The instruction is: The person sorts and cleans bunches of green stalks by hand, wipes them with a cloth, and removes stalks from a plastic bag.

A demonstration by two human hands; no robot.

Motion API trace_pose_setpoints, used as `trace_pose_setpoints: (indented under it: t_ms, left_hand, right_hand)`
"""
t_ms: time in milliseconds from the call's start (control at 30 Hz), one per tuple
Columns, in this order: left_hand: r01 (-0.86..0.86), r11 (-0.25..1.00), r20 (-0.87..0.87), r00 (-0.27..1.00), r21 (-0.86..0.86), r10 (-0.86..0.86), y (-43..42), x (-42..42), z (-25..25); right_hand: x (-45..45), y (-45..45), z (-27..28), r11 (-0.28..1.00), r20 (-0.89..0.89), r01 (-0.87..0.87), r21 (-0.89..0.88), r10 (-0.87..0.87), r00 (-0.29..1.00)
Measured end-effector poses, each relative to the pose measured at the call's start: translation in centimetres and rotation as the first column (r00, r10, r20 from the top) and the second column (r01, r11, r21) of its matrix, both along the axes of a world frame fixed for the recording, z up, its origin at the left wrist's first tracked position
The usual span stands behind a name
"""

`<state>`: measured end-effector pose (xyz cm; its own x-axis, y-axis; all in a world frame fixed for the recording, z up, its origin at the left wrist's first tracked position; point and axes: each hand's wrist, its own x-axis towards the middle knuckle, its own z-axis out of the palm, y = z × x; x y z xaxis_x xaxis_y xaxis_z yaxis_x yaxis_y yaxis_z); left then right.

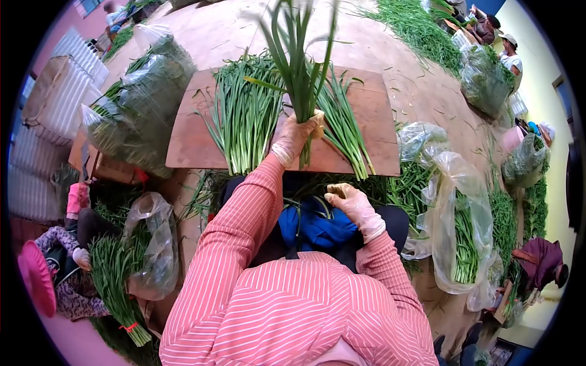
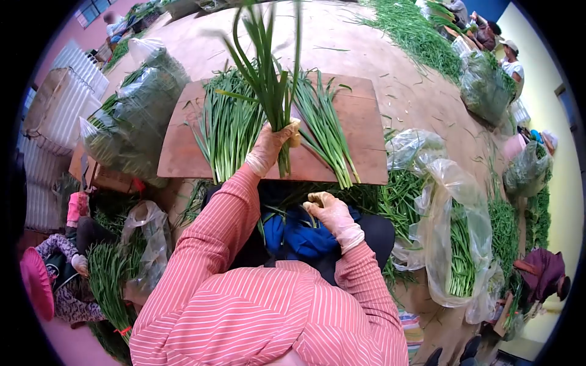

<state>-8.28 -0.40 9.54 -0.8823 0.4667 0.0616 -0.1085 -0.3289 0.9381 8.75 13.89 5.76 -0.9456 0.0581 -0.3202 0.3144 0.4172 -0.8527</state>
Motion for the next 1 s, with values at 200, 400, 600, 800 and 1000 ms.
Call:
trace_pose_setpoints:
  t_ms: [200, 400, 600, 800, 1000]
  left_hand:
    - [0.049, 0.99, 0.22, 0.975, -0.132, -0.019, 2.4, 3.0, -0.6]
    - [0.045, 0.973, 0.067, 0.997, -0.225, -0.031, 4.1, 5.9, -3.8]
    - [-0.22, 0.61, -0.409, 0.892, -0.762, -0.19, 3.5, 8.6, -0.4]
    - [-0.407, 0.586, -0.68, 0.628, -0.701, -0.377, 3.1, 8.4, -0.3]
    - [-0.584, 0.504, -0.756, 0.339, -0.636, -0.56, 4.9, 10.3, 2.5]
  right_hand:
    - [-1.9, -0.4, 3.2, 0.955, -0.534, 0.292, -0.049, -0.272, 0.8]
    - [-3.5, -0.1, 11.2, 0.813, -0.718, 0.451, 0.369, -0.059, 0.694]
    - [-3.4, 2.0, 7.5, 0.879, -0.785, 0.437, 0.191, -0.13, 0.606]
    - [2.1, 2.4, 9.5, 0.876, -0.753, 0.421, 0.235, -0.11, 0.649]
    - [7.2, 3.7, 9.4, 0.565, -0.788, 0.585, 0.582, 0.214, 0.577]
